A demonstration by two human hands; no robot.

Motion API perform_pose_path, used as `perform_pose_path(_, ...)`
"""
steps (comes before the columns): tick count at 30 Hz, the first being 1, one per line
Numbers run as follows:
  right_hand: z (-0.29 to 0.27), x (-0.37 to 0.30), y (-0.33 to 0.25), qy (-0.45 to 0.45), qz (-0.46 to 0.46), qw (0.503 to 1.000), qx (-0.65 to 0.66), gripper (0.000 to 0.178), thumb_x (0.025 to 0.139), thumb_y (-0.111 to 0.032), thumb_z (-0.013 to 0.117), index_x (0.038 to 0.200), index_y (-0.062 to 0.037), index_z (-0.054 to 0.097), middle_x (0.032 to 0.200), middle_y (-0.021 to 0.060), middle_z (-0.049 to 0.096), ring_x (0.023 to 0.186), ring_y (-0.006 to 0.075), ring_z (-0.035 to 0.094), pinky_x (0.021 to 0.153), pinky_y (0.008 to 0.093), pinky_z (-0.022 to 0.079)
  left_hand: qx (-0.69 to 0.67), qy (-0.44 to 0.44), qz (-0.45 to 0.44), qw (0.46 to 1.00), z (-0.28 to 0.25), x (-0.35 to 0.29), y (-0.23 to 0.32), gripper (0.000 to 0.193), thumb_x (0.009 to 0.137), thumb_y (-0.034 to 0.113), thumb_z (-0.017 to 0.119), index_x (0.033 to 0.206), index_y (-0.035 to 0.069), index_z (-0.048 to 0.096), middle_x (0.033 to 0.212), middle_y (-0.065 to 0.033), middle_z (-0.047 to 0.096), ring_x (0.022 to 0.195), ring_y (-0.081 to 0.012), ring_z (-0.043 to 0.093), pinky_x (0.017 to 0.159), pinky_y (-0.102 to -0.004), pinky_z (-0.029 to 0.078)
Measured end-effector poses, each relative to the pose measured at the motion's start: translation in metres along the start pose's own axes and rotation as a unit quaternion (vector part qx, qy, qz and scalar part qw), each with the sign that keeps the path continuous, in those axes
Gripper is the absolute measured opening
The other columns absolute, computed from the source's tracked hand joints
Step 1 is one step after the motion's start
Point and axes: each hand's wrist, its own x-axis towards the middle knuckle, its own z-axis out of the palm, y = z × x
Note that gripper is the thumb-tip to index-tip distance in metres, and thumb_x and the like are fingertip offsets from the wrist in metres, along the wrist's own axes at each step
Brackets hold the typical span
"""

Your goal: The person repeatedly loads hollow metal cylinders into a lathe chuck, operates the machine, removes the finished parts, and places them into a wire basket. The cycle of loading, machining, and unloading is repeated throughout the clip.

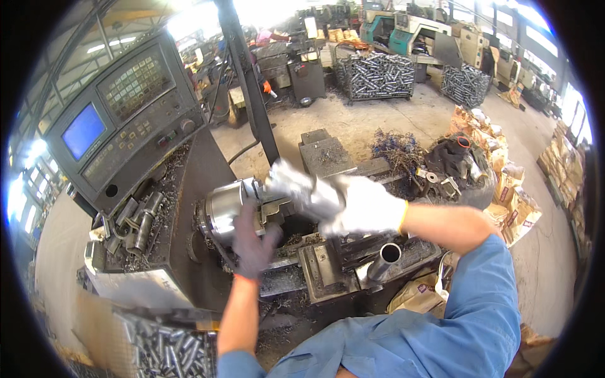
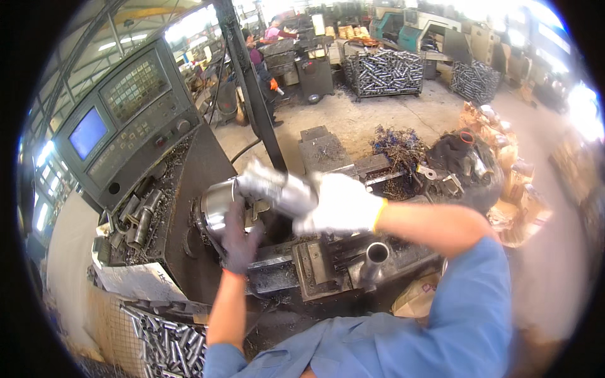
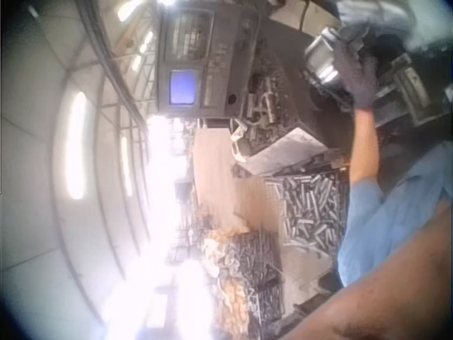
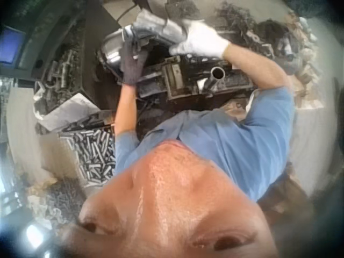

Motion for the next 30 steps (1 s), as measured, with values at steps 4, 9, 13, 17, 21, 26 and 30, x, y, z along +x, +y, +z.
perform_pose_path(4,0.117,-0.056,0.007,-0.096,-0.018,0.967,0.234,0.080,0.078,-0.048,0.093,0.130,0.0051,0.066,0.082,0.0127,0.075,0.063,0.0153,0.068,0.062,0.0318,0.057,-0.463,-0.087,-0.202,0.858,0.040,-0.112,0.046,0.076,0.094,0.014,0.075,0.159,0.000,0.037,0.147,-0.0143,0.056,0.132,-0.0289,0.059,0.114,-0.0441,0.049)
perform_pose_path(9,0.208,-0.094,0.072,-0.179,0.330,0.734,0.566,0.048,0.091,-0.042,0.086,0.116,-0.0018,0.076,0.090,0.0055,0.075,0.072,0.0179,0.073,0.057,0.0366,0.057,-0.585,-0.045,-0.454,0.671,0.078,-0.152,0.021,0.041,0.101,0.016,0.073,0.136,0.001,0.060,0.128,-0.0144,0.068,0.119,-0.0304,0.067,0.107,-0.0458,0.056)
perform_pose_path(13,0.257,-0.108,0.112,-0.192,0.289,0.844,0.409,0.029,0.093,-0.039,0.082,0.095,-0.0097,0.079,0.075,0.0053,0.071,0.062,0.0165,0.062,0.054,0.0353,0.052,-0.512,-0.062,-0.463,0.721,0.099,-0.162,0.015,0.046,0.100,0.016,0.073,0.141,0.001,0.058,0.131,-0.0132,0.067,0.122,-0.0282,0.066,0.108,-0.0455,0.055)
perform_pose_path(17,0.263,-0.142,0.158,-0.085,-0.011,0.972,0.219,0.055,0.087,-0.050,0.078,0.072,0.0022,0.073,0.058,0.0140,0.061,0.055,0.0198,0.058,0.055,0.0431,0.047,-0.591,-0.036,-0.468,0.656,0.098,-0.181,0.003,0.044,0.105,0.031,0.065,0.140,0.004,0.064,0.137,-0.0105,0.067,0.125,-0.0280,0.065,0.110,-0.0459,0.052)
perform_pose_path(21,0.190,-0.286,0.224,-0.191,0.220,0.924,0.250,0.055,0.078,-0.039,0.084,0.114,0.0016,0.074,0.082,0.0081,0.074,0.064,0.0144,0.065,0.055,0.0323,0.053,-0.643,-0.037,-0.479,0.596,0.085,-0.192,-0.025,0.058,0.107,0.049,0.057,0.136,-0.002,0.064,0.134,-0.0181,0.070,0.124,-0.0334,0.066,0.109,-0.0518,0.053)
perform_pose_path(26,0.156,-0.407,0.298,0.004,0.616,0.731,0.295,0.038,0.081,-0.036,0.084,0.095,-0.0002,0.082,0.071,0.0081,0.071,0.062,0.0210,0.069,0.062,0.0353,0.060,-0.659,-0.005,-0.530,0.533,0.068,-0.189,-0.029,0.064,0.109,0.054,0.051,0.139,-0.001,0.062,0.118,-0.0243,0.074,0.105,-0.0374,0.073,0.090,-0.0489,0.061)
perform_pose_path(30,0.124,-0.377,0.349,-0.032,0.622,0.779,-0.073,0.040,0.083,-0.039,0.081,0.095,-0.0013,0.081,0.083,0.0201,0.077,0.072,0.0329,0.076,0.069,0.0456,0.062,-0.705,-0.154,-0.479,0.500,0.064,-0.172,-0.006,0.072,0.106,0.065,0.051,0.143,0.005,0.062,0.116,-0.0197,0.075,0.095,-0.0343,0.073,0.082,-0.0474,0.061)
